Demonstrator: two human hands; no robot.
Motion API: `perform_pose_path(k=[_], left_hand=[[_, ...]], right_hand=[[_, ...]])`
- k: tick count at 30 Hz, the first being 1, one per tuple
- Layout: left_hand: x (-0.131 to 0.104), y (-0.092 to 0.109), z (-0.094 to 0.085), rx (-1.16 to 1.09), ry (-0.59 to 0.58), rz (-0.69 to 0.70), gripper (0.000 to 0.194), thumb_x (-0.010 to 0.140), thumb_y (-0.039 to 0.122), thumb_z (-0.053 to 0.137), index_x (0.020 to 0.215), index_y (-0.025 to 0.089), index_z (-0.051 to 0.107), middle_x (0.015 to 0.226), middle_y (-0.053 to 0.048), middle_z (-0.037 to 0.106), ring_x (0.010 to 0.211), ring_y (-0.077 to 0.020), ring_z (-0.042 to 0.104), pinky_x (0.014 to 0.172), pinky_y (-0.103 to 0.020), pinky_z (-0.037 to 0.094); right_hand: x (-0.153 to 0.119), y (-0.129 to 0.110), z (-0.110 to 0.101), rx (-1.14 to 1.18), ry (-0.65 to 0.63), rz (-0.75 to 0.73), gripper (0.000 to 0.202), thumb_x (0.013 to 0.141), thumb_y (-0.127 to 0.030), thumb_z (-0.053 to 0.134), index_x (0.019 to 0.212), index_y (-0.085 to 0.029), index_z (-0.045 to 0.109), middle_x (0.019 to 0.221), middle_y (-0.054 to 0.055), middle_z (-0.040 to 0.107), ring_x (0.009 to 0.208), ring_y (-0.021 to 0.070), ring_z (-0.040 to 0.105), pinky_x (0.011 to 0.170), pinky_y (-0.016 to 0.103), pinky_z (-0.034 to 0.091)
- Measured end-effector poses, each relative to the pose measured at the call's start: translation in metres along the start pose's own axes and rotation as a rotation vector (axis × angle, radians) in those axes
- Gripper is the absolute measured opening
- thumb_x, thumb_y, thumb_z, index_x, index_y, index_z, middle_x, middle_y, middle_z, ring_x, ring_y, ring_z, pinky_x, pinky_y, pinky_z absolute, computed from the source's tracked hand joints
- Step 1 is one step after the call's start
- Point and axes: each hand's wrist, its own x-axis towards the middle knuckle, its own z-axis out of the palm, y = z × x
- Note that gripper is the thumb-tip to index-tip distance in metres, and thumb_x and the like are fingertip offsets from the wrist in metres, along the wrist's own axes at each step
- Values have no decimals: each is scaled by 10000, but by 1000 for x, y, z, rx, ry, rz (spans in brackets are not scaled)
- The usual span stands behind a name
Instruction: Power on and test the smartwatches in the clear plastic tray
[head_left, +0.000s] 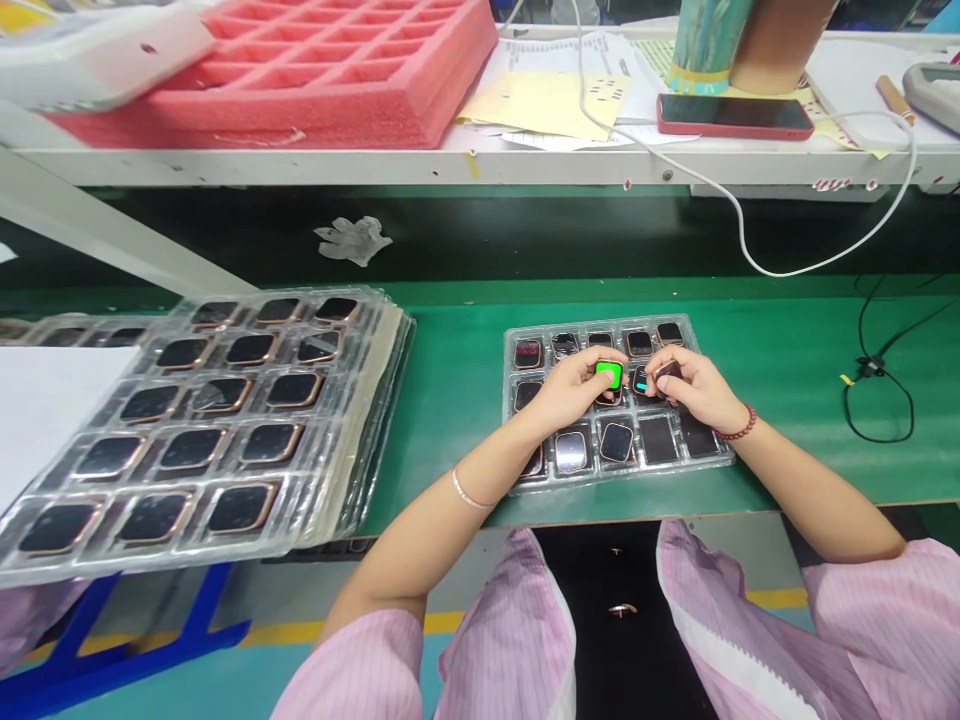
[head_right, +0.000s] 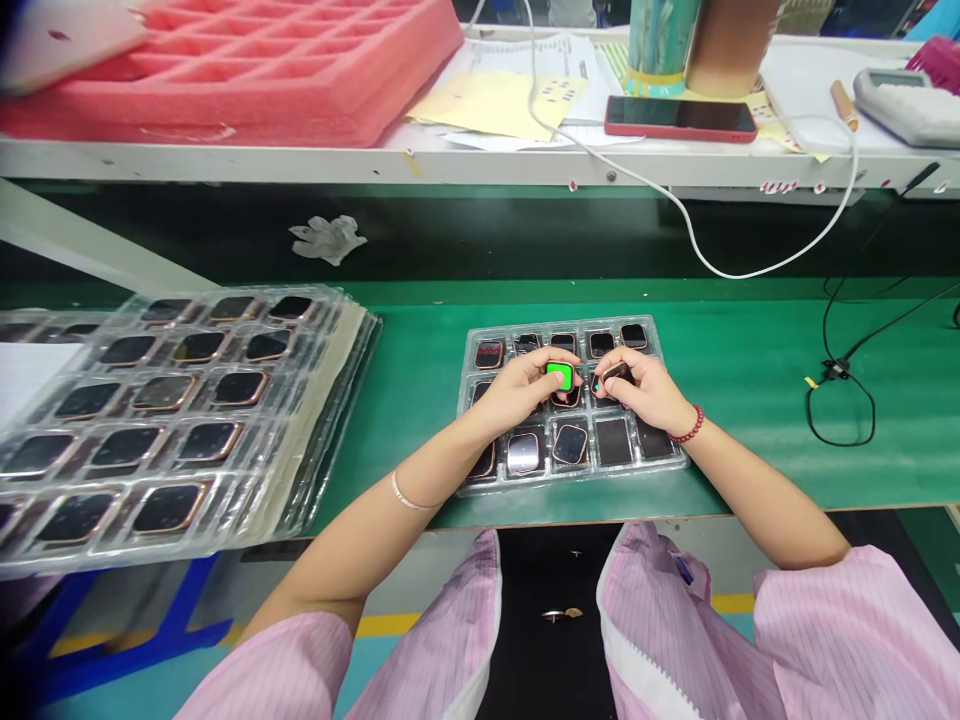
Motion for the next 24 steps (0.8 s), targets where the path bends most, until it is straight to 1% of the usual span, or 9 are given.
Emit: perform_pose_path(k=[4, 7, 10, 14, 16, 20, 24], left_hand=[[1, -5, -1, -5, 2, 14, 284, 826, 216, 674, 1104, 159, 663, 1020, -79, 734, 833, -163, 682, 729, -297, 565], [2, -6, -2, -4, 16, 16, 386, 769, 139, 679, 1152, 168, 647, 1024, -72, 735, 911, -187, 698, 794, -316, 567], [1, -6, -2, 23, 30, 9, 461, 753, 112, 674, 1208, 169, 628, 1048, -81, 740, 967, -204, 704, 851, -334, 557], [0, -4, -2, 49, 43, 5, 477, 767, 124, 670, 1239, 161, 616, 1086, -95, 738, 995, -215, 701, 874, -349, 551], [0, -3, -2, 42, 46, -1, 484, 771, 126, 676, 1249, 161, 610, 1086, -93, 739, 989, -210, 702, 878, -345, 549], [1, -5, -3, 38, 54, -1, 465, 770, 143, 706, 1227, 164, 621, 1064, -86, 742, 976, -205, 702, 864, -329, 543], [2, -5, -3, 19, 62, 13, 353, 792, 172, 686, 1142, 157, 638, 937, -62, 735, 841, -176, 690, 743, -298, 548]], right_hand=[[0, 1, -1, -5, -6, 16, 117, 847, -237, 653, 947, -185, 623, 727, 15, 698, 615, 132, 607, 557, 253, 470], [-1, 2, -1, 15, -21, 37, 159, 836, -217, 634, 989, -183, 609, 767, 28, 712, 629, 135, 611, 532, 242, 448], [-1, 2, 0, 35, -21, 16, 251, 802, -156, 618, 1050, -190, 599, 842, 34, 720, 724, 153, 649, 583, 254, 485], [0, 4, 0, 66, -23, 10, 397, 768, -106, 609, 1152, -205, 583, 969, 48, 722, 819, 168, 672, 647, 276, 535], [0, 5, 0, 75, -27, 23, 423, 770, -108, 611, 1180, -211, 576, 1017, 57, 722, 821, 169, 675, 662, 286, 553], [0, 7, -1, 62, -22, 38, 390, 817, -147, 618, 1199, -213, 582, 1043, 61, 727, 798, 163, 679, 685, 303, 578], [-1, 9, -2, 57, -27, 33, 372, 863, -187, 616, 1233, -213, 584, 1085, 72, 735, 788, 159, 685, 687, 311, 591]])
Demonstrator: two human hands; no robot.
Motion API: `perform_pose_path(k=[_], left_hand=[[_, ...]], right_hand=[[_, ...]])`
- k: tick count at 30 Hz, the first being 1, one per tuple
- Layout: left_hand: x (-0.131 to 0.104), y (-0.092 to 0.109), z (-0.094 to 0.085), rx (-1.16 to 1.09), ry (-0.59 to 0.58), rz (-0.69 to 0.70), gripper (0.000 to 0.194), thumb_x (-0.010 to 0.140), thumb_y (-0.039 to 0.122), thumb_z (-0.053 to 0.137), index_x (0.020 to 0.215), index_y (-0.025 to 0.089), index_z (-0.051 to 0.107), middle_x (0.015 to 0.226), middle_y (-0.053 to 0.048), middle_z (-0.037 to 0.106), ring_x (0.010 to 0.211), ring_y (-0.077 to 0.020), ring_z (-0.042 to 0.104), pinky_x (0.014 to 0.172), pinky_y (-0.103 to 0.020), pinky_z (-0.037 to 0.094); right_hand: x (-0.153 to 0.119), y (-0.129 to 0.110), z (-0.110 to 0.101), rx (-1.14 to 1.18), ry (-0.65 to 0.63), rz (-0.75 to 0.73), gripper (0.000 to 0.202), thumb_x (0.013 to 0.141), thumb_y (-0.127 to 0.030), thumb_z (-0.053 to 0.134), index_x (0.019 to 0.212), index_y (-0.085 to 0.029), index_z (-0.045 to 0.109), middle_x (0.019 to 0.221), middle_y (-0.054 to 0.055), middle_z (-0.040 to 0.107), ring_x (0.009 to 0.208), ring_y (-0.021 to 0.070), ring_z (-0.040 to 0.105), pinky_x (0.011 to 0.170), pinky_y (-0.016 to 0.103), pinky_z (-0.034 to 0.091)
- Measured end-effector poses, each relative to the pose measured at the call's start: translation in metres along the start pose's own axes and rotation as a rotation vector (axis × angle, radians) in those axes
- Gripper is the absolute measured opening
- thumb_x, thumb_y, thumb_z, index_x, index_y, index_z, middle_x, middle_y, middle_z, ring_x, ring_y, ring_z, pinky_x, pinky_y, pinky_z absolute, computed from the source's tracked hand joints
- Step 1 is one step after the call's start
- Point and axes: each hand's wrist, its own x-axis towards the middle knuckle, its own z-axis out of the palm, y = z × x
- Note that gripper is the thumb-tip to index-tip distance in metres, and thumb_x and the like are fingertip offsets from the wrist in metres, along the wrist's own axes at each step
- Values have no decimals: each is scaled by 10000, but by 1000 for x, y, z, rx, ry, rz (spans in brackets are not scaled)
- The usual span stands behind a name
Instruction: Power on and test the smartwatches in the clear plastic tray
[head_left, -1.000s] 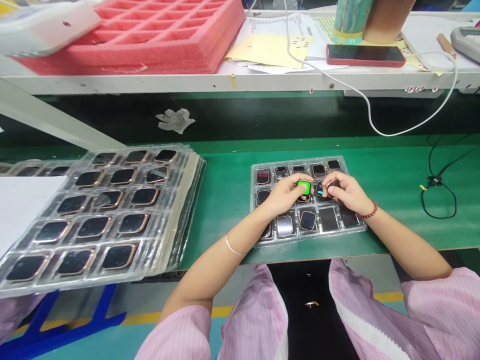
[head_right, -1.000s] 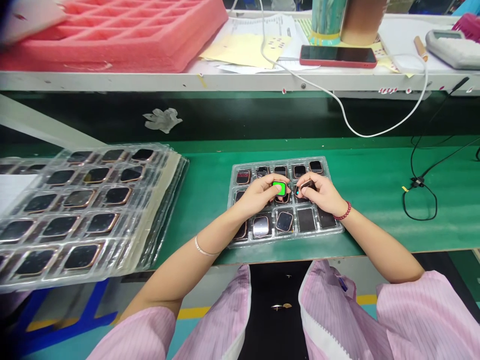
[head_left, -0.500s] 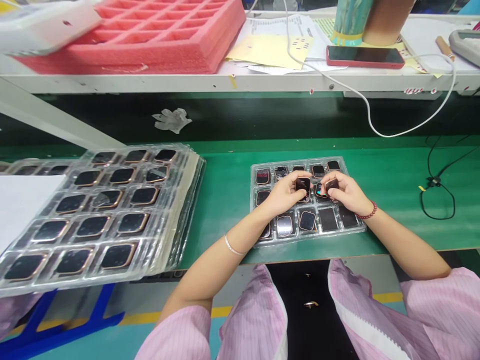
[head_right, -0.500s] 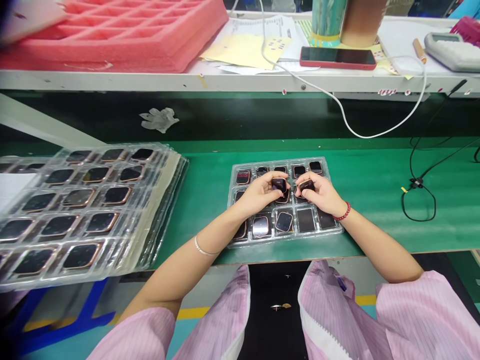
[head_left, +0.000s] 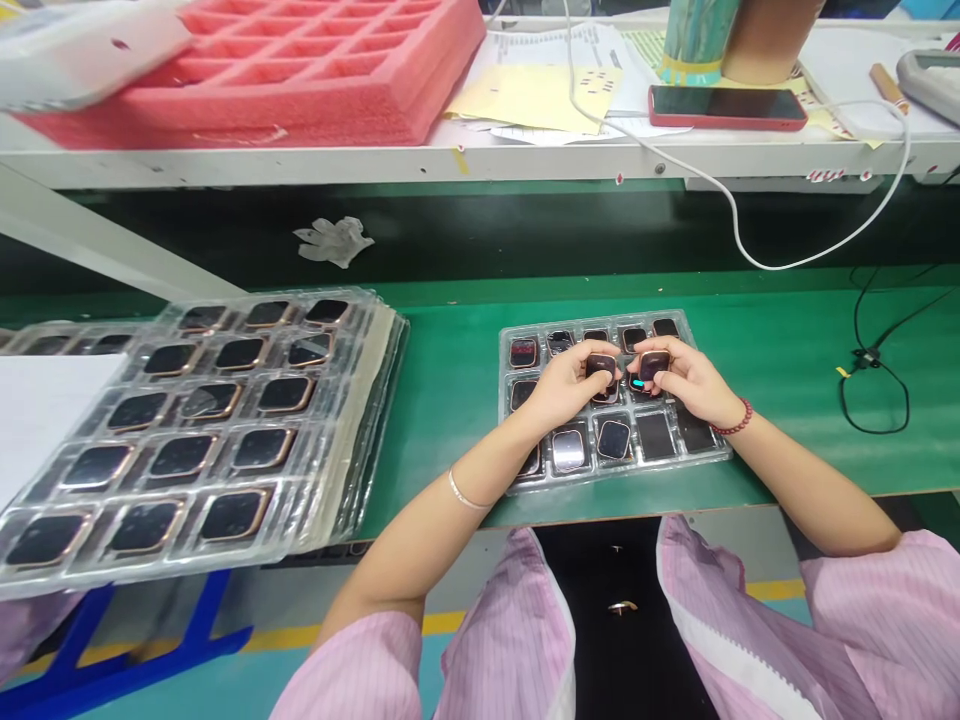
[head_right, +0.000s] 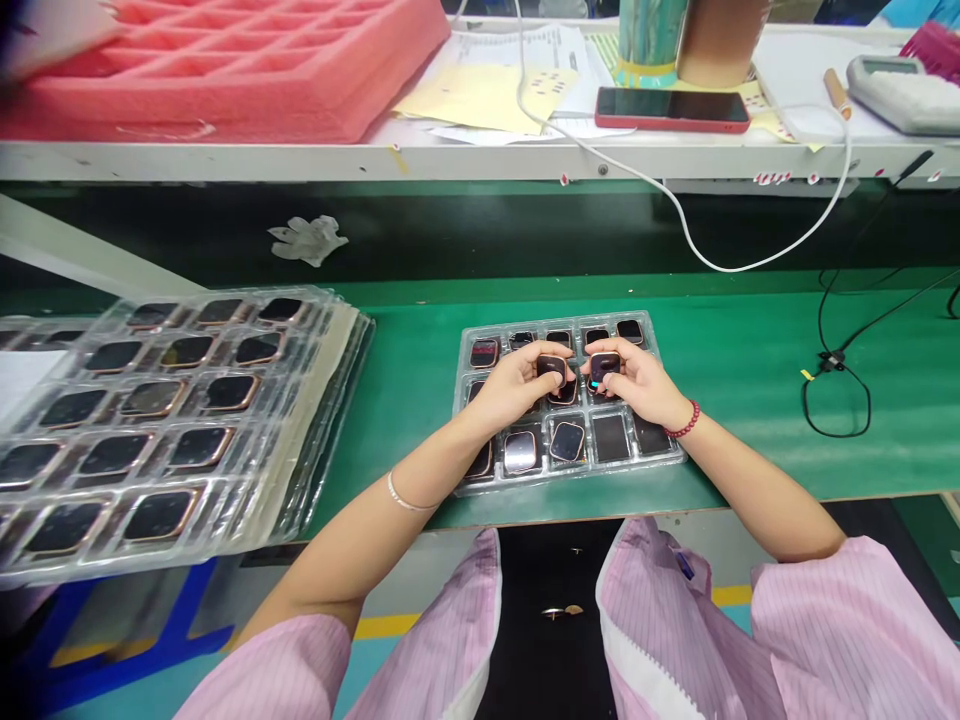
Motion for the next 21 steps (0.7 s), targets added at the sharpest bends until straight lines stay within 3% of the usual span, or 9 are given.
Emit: perform_pose_path(k=[2, 9, 18, 21], left_hand=[[0, 1, 0, 0, 13, -3, 333, 791, 162, 669, 1122, 154, 637, 908, -58, 731, 821, -173, 688, 722, -292, 545], [-1, 4, 1, 49, 37, -18, 465, 724, 102, 662, 1184, 150, 618, 1002, -74, 735, 951, -198, 695, 865, -328, 536], [-1, 0, -1, 95, 33, -20, 495, 719, 118, 681, 1208, 158, 616, 1028, -70, 719, 994, -214, 686, 875, -327, 541], [0, 0, -3, 15, 35, -60, 596, 696, 137, 743, 1267, 173, 576, 1047, -75, 722, 1026, -221, 692, 877, -320, 542]], right_hand=[[0, 0, 0, 0, 0, 0, 386, 865, -194, 623, 1248, -217, 586, 1103, 76, 737, 805, 166, 693, 693, 316, 596], [0, 1, 0, -2, -6, 12, 384, 904, -208, 599, 1288, -216, 595, 1096, 79, 757, 765, 159, 705, 693, 316, 609], [0, 3, 1, 16, -29, -11, 485, 841, -109, 589, 1312, -222, 579, 1155, 80, 738, 822, 159, 707, 740, 312, 611], [2, 6, 1, 62, -23, 10, 547, 813, -79, 639, 1333, -232, 566, 1184, 75, 721, 860, 154, 704, 746, 290, 606]])
